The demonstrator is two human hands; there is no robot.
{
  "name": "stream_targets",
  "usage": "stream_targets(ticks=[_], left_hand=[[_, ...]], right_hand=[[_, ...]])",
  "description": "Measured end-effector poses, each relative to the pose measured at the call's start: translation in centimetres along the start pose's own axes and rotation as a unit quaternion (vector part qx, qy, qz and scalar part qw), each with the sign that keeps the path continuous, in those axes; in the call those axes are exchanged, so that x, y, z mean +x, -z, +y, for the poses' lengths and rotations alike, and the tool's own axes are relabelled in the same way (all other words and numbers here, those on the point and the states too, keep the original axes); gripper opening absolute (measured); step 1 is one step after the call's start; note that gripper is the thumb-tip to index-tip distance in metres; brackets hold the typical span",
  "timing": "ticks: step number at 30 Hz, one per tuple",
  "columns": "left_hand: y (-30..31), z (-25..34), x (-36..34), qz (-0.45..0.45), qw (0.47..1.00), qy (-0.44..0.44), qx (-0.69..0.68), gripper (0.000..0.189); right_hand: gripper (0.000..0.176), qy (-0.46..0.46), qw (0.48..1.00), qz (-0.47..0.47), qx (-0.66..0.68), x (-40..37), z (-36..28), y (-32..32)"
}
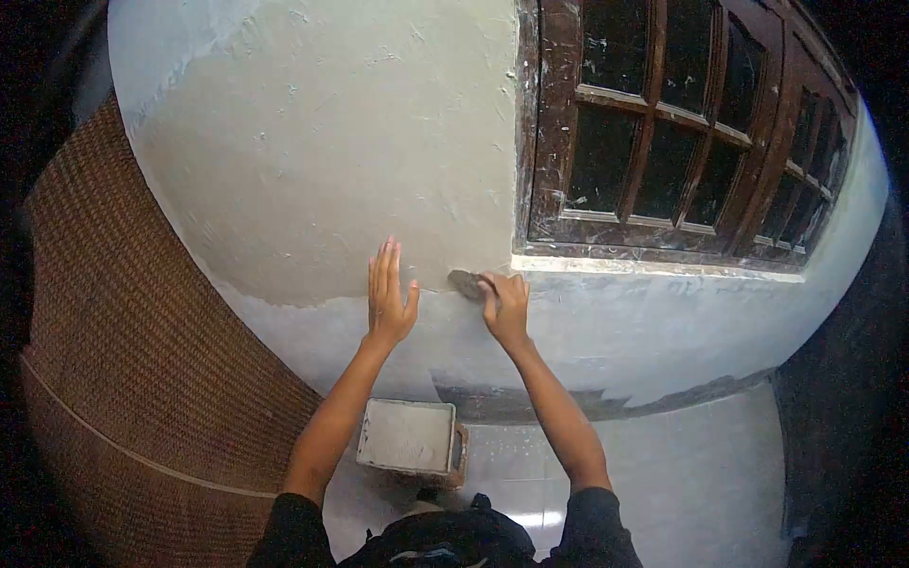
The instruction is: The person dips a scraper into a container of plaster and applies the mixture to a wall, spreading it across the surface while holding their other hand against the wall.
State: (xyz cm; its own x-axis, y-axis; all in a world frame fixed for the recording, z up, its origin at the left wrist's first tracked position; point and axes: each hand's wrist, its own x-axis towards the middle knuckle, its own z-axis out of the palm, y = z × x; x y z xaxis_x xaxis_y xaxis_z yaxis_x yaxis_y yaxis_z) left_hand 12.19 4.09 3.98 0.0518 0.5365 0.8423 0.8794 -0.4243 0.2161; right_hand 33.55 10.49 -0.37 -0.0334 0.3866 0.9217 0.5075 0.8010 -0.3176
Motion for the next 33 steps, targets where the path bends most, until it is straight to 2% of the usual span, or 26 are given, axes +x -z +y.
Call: stream_targets(ticks=[1, 3, 6, 7, 9, 10, 12, 13, 15, 16, 19, 20, 22, 24, 27, 28, 30, 32, 33], left_hand=[[0.0, 0.0, -0.3, -0.007, 1.000, 0.000, 0.002, 0.067], [0.1, -0.3, -0.9, -0.013, 1.000, -0.001, 0.007, 0.067], [0.7, -1.5, -2.0, -0.009, 1.000, 0.011, 0.019, 0.067], [0.9, -1.7, -2.2, -0.015, 1.000, 0.016, 0.017, 0.066], [0.9, -2.0, -2.6, -0.022, 0.999, 0.023, 0.012, 0.064], [0.8, -1.9, -2.5, -0.021, 1.000, 0.022, 0.002, 0.066], [0.8, -1.8, -2.7, -0.019, 1.000, 0.021, -0.012, 0.067], [0.9, -1.9, -2.8, -0.025, 0.999, 0.021, -0.022, 0.067], [1.6, -2.5, -3.2, -0.034, 0.999, 0.018, -0.033, 0.067], [2.2, -3.2, -3.8, -0.035, 0.999, 0.018, -0.034, 0.067], [4.2, -5.9, -5.7, -0.036, 0.999, 0.028, -0.028, 0.067], [4.7, -6.9, -6.3, -0.038, 0.998, 0.039, -0.020, 0.068], [5.6, -8.2, -7.0, -0.041, 0.998, 0.047, -0.021, 0.068], [6.2, -8.9, -7.6, -0.044, 0.997, 0.055, -0.023, 0.068], [6.9, -9.4, -8.5, -0.053, 0.996, 0.055, -0.049, 0.069], [7.1, -9.7, -9.2, -0.058, 0.995, 0.057, -0.057, 0.069], [7.8, -10.5, -10.7, -0.064, 0.994, 0.062, -0.066, 0.068], [8.7, -11.6, -12.7, -0.079, 0.992, 0.067, -0.071, 0.068], [8.9, -12.2, -13.6, -0.083, 0.991, 0.071, -0.071, 0.068]], right_hand=[[0.010, -0.001, 1.000, -0.001, 0.000, 0.3, 0.9, 0.0], [0.013, -0.062, 0.990, 0.118, -0.055, 1.1, 3.7, 0.8], [0.015, -0.230, 0.929, 0.289, -0.002, 2.3, 4.2, 4.1], [0.015, -0.230, 0.930, 0.288, -0.003, 2.0, 3.9, 4.0], [0.014, -0.217, 0.944, 0.233, 0.089, 1.2, 2.9, 3.9], [0.014, -0.155, 0.977, 0.141, 0.027, 0.4, 2.2, 3.4], [0.014, -0.100, 0.992, 0.029, 0.069, -1.2, 0.7, 1.1], [0.014, -0.100, 0.992, 0.029, 0.065, -1.3, 1.1, 0.7], [0.016, 0.038, 0.998, 0.015, -0.052, -1.3, 2.6, 0.1], [0.017, -0.015, 0.995, 0.030, -0.090, -1.6, 4.4, 0.8], [0.022, -0.217, 0.950, 0.215, -0.066, -0.4, 5.1, 3.6], [0.022, -0.217, 0.950, 0.214, -0.068, -0.5, 4.8, 3.5], [0.022, -0.241, 0.930, 0.270, 0.062, -1.3, 4.7, 2.9], [0.017, -0.164, 0.977, 0.138, 0.002, -2.3, 3.0, 1.0], [0.021, -0.058, 0.998, -0.002, -0.031, -2.5, 0.3, -1.8], [0.021, -0.060, 0.998, -0.003, -0.034, -2.8, 1.4, -1.9], [0.023, -0.152, 0.974, 0.137, -0.097, -2.7, 3.8, -1.3], [0.026, -0.285, 0.922, 0.261, -0.013, -2.1, 3.0, 0.4], [0.026, -0.289, 0.922, 0.257, -0.015, -2.6, 2.7, 0.9]])
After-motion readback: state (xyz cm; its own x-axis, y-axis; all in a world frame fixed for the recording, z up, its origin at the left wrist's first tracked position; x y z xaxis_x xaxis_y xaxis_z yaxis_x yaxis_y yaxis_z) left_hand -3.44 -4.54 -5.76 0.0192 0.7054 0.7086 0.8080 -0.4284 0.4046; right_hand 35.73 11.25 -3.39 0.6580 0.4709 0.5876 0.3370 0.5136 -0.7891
